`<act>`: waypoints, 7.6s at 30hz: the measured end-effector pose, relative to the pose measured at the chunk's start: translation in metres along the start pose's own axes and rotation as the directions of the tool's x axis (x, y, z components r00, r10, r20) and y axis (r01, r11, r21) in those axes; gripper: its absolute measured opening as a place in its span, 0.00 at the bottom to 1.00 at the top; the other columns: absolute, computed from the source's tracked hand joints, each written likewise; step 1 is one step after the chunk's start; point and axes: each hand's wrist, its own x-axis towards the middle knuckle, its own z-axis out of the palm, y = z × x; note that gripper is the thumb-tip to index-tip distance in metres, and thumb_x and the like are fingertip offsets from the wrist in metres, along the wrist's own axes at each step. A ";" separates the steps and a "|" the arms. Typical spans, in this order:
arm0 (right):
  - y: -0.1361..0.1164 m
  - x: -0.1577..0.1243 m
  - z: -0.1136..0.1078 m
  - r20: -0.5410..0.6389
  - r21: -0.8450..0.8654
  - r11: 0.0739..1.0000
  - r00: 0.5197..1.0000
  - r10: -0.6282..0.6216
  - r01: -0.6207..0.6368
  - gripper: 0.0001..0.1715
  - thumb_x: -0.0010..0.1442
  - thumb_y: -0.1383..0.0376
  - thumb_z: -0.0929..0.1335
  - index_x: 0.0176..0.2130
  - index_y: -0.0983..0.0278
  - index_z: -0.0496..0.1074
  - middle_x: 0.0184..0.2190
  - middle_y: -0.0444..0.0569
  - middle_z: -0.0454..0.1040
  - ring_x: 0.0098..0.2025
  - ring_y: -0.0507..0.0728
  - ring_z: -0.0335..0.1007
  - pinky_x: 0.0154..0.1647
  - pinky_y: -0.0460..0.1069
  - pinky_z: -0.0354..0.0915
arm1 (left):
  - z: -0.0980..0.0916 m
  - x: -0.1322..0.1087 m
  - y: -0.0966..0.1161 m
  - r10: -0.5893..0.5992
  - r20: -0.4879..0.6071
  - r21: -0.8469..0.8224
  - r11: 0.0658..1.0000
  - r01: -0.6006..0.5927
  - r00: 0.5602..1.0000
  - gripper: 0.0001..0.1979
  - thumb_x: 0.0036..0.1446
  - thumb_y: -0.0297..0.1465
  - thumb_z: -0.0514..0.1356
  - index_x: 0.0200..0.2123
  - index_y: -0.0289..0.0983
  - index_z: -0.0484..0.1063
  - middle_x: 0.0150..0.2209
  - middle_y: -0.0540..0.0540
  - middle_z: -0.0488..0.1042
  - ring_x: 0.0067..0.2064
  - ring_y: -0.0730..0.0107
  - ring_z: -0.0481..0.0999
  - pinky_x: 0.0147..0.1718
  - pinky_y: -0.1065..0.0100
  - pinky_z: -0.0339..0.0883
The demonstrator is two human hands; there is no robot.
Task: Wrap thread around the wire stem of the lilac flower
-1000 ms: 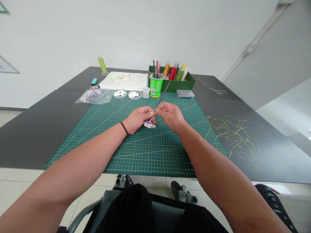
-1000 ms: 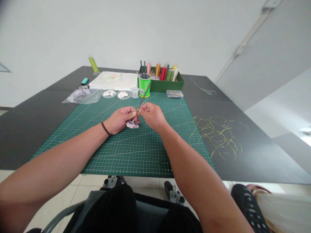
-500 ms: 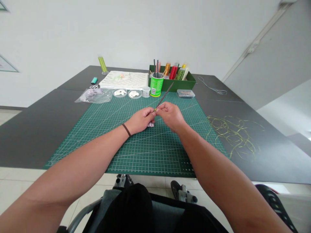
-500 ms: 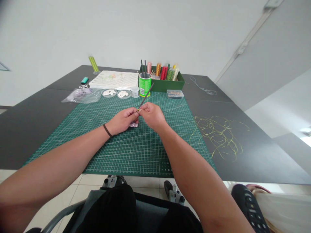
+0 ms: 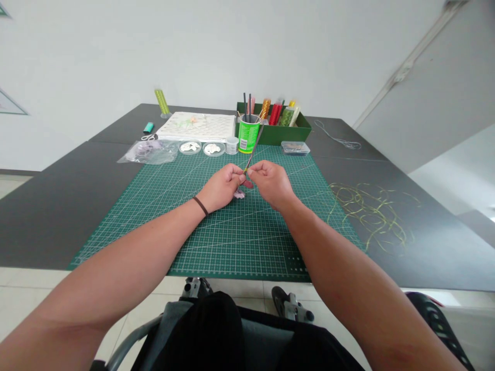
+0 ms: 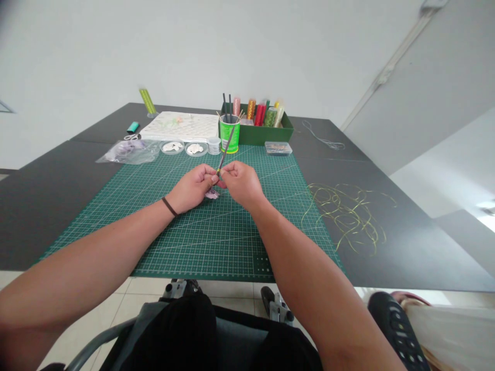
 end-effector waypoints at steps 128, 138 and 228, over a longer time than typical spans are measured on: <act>-0.005 -0.003 -0.004 0.273 0.352 0.935 0.960 -0.066 -0.036 0.14 0.55 0.56 0.74 0.32 0.63 0.71 0.19 0.37 0.66 0.19 0.46 0.54 0.20 0.45 0.56 | -0.014 0.003 -0.006 -0.076 0.345 -0.658 0.692 0.298 0.936 0.15 0.45 0.35 0.76 0.27 0.32 0.74 0.24 0.50 0.73 0.30 0.74 0.76 0.37 0.68 0.68; 0.002 0.000 -0.003 0.202 0.316 0.949 0.976 -0.076 0.009 0.18 0.53 0.54 0.76 0.31 0.62 0.68 0.20 0.38 0.68 0.19 0.46 0.55 0.20 0.45 0.58 | -0.010 0.003 -0.004 -0.090 0.340 -0.613 0.734 0.293 0.936 0.18 0.45 0.40 0.74 0.31 0.34 0.76 0.28 0.45 0.78 0.32 0.67 0.79 0.35 0.65 0.71; -0.003 -0.003 0.000 -0.015 -0.088 0.988 0.992 -0.128 0.127 0.08 0.59 0.69 0.67 0.28 0.61 0.65 0.16 0.35 0.57 0.20 0.48 0.49 0.24 0.47 0.51 | 0.001 0.003 -0.001 -0.047 -0.081 -0.316 0.949 0.019 0.996 0.04 0.58 0.30 0.62 0.35 0.34 0.72 0.27 0.48 0.79 0.23 0.76 0.69 0.23 0.72 0.60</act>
